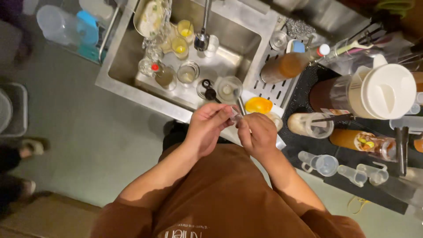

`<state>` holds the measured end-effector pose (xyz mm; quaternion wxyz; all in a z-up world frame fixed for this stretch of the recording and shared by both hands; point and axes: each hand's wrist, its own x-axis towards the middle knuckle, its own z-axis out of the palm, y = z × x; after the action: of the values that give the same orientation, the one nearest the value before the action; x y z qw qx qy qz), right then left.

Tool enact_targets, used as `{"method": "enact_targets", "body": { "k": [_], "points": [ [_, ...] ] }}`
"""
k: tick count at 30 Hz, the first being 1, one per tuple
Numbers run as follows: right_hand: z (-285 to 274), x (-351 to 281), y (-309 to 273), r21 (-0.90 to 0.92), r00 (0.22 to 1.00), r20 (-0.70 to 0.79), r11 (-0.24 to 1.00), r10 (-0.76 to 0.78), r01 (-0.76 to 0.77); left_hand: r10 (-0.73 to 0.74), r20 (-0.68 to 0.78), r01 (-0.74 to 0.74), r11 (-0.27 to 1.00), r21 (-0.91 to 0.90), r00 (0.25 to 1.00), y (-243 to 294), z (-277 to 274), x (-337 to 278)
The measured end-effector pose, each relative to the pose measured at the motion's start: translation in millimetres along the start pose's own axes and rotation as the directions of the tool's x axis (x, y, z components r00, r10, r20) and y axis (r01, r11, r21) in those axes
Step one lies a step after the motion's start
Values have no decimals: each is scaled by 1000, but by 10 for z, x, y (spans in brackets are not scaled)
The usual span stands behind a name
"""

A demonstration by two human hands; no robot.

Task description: Preparing and garnishing iced beverages at a cafe counter.

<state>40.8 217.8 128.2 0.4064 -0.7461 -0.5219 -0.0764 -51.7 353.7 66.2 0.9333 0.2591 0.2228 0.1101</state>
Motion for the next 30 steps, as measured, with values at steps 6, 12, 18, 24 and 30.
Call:
{"method": "enact_targets", "body": {
  "k": [6,12,18,24,30],
  "points": [
    [490,663,-434,258,887,-141,882,439,-396,-42,-11,43,996,78,999,788,-338,327],
    [861,741,-513,83,883,-150,896,444,-437,106,204,-154,960,234,973,1041,-695,419],
    [1147,452,-273,790,629,275,202,727,-579,38,346,-132,958,253,938,1201,-935,455],
    [1236,613,-363,850,557,412,-83,721,-521,-80,362,-54,937,345,929,1393,-992,441],
    [1426,456,-246,579,581,293,343,760,-740,190,633,-661,188,726,750,1754,-516,229]
  ]
}}
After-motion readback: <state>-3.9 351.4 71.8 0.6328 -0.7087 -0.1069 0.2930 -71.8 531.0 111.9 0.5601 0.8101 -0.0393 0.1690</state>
